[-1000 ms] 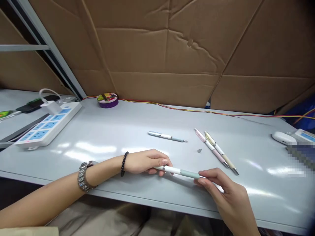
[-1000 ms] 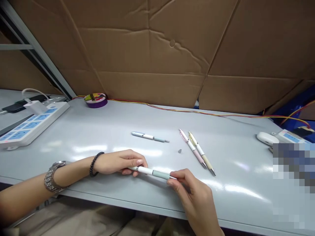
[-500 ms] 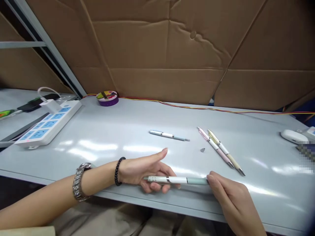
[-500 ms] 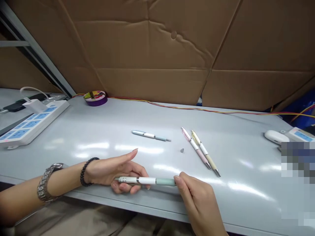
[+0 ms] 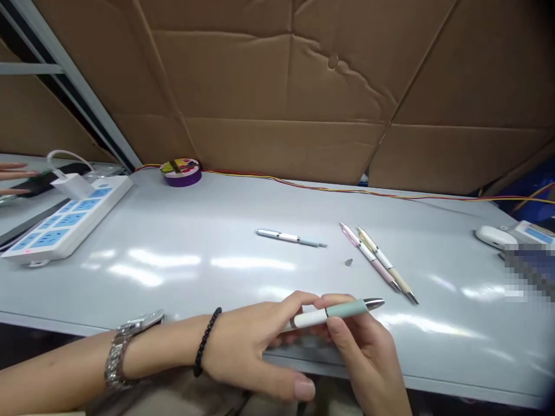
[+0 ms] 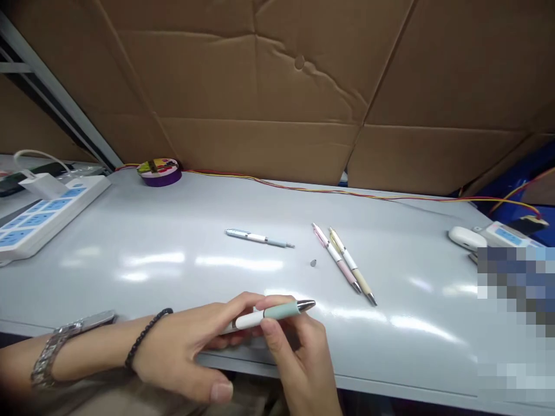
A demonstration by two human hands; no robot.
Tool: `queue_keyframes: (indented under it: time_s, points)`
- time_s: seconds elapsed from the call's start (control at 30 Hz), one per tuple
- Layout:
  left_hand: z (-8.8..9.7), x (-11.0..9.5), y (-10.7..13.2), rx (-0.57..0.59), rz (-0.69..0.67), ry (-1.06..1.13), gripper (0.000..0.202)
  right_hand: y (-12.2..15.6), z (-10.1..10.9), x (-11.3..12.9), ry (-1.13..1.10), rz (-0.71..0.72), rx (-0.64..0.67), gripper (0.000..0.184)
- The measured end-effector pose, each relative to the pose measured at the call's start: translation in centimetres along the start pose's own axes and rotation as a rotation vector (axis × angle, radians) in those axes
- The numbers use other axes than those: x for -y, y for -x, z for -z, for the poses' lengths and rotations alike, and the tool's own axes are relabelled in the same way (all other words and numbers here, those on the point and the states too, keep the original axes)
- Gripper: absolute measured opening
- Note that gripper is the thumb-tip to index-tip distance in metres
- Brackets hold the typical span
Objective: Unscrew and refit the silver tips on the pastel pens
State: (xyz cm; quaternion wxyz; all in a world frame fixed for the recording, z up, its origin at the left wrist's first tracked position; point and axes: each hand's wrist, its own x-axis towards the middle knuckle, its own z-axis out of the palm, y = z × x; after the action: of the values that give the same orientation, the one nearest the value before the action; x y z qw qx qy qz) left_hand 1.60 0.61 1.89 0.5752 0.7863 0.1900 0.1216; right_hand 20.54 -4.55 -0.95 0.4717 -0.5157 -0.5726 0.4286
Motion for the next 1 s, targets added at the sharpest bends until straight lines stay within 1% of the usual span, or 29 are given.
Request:
queue_keyframes:
  time_s: [0.07, 0.1, 0.13, 0.17, 0.2, 0.23, 0.3, 0.37, 0.43, 0.6, 0.7, 0.77, 0.87, 1.0]
  points:
    - [-1.1, 0.6, 0.2, -0.063, -0.182, -0.191, 0.088, 0.3, -0.7, 0.2, 0.001, -0.012, -0.002, 0.026]
    - [-1.6, 1.0, 0.3, -0.067, -0.256, -0.324, 0.084, 0.5, -0.8, 0.2, 0.041, -0.026, -0.017, 0.028]
    - [-2.0, 1.4, 0.4, -0.053, -0.306, -0.517, 0.065, 0.6, -0.8, 0.2, 0.100, -0.037, -0.038, 0.030]
    - [-2.4, 1.7, 0.4, -0.024, -0.312, -0.659, 0.053, 0.6, -0.8, 0.1, 0.170, -0.044, -0.051, 0.031]
    - [-2.7, 2.0, 0.4, 0.006, -0.304, -0.765, 0.045, 0.6, -0.8, 0.1, 0.238, -0.040, -0.040, 0.031]
    - [-2.9, 2.1, 0.4, 0.032, -0.298, -0.844, 0.038, 0.5, -0.7, 0.0, 0.289, -0.026, -0.001, 0.032]
    - [-3.1, 2.1, 0.2, 0.053, -0.300, -0.902, 0.032, 0.3, -0.7, 0.1, 0.338, 0.014, 0.115, 0.035]
    - [-3.2, 1.8, 0.1, 0.043, -0.312, -0.918, 0.025, 0.1, -0.8, 0.1, 0.344, 0.034, 0.185, 0.037]
    - [-3.2, 1.6, -0.1, 0.036, -0.304, -0.955, 0.018, -0.1, -0.9, 0.2, 0.326, 0.035, 0.184, 0.037]
    - [-3.4, 1.4, -0.5, 0.031, -0.273, -1.103, 0.017, -0.2, -0.9, 0.0, 0.361, 0.069, 0.175, 0.036]
    - [-3.6, 1.7, -0.6, 0.028, -0.277, -1.133, 0.012, -0.3, -0.9, -0.2, 0.382, 0.102, 0.160, 0.035]
    - [-3.6, 1.9, -0.6, 0.026, -0.290, -1.146, 0.016, -0.4, -0.9, -0.3, 0.382, 0.106, 0.174, 0.035]
    - [-3.6, 1.9, -0.7, 0.058, -0.303, -1.156, 0.015, -0.4, -0.9, -0.4, 0.396, 0.093, 0.181, 0.036]
    - [-3.6, 1.6, -0.8, 0.079, -0.278, -1.194, 0.012, -0.6, -0.9, -0.2, 0.397, 0.109, 0.181, 0.037]
